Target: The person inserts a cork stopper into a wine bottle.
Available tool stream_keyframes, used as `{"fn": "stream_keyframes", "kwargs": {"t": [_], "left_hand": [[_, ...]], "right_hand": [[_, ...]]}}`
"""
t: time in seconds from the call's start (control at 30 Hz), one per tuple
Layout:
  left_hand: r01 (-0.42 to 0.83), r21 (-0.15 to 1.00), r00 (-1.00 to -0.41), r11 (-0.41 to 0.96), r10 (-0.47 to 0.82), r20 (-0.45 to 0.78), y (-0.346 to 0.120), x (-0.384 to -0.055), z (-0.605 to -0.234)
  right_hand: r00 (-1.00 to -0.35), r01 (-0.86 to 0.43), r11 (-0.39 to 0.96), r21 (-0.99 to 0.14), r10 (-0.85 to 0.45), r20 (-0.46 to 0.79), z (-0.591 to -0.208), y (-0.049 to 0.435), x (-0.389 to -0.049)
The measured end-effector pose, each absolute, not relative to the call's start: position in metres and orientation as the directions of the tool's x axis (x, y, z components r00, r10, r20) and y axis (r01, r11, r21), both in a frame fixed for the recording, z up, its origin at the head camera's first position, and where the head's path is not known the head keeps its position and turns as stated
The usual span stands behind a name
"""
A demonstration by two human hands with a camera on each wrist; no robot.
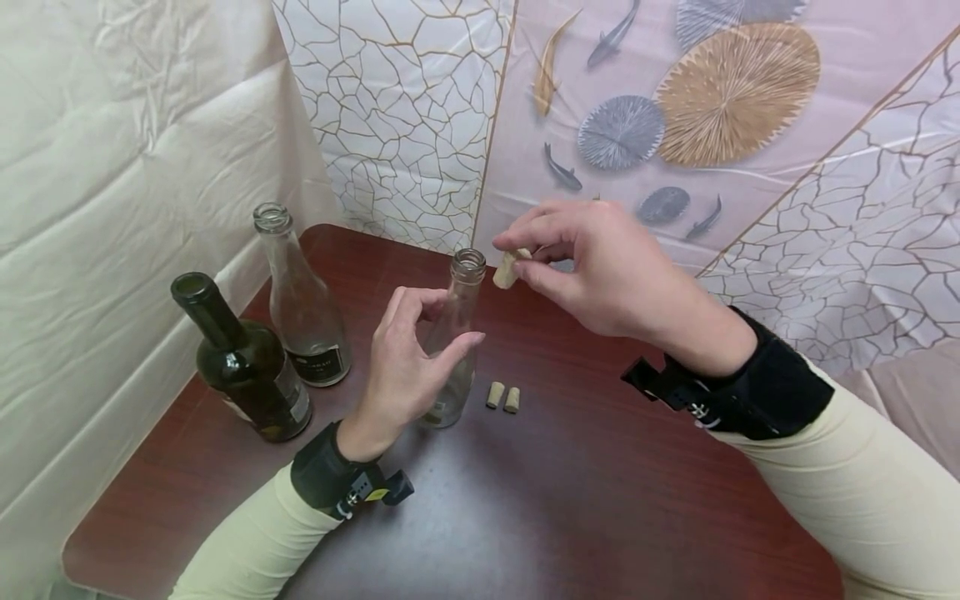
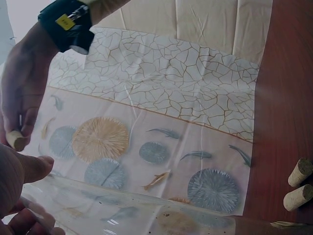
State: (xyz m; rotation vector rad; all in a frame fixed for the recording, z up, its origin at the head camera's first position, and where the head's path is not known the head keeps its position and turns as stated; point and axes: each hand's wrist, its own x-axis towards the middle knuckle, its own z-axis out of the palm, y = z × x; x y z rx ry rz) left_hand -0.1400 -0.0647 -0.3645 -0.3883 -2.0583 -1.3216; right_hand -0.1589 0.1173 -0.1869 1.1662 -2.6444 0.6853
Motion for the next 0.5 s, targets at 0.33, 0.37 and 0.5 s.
{"fn": "stream_keyframes", "kwargs": {"t": [0.33,0.37,0.5], "left_hand": [[0.564,0.697,-0.743,0.443,-0.096,0.663,-0.064,-0.141,-0.367],[0.563,0.697,-0.743,0.445,-0.096,0.662,-0.064,-0.14,-0.367],[0.564,0.693,-0.74,0.449,-0.097,0.665,-0.065,-0.141,-0.367]], "right_hand": [[-0.668,-0.742,0.626,-0.24,-0.66,0.343,-0.168,0.109,-0.159],[-0.667,-0.742,0.629,-0.232,-0.66,0.346,-0.166,0.108,-0.159],[-0.646,-0.757,0.624,-0.192,-0.672,0.361,-0.161,0.105,-0.159]]}}
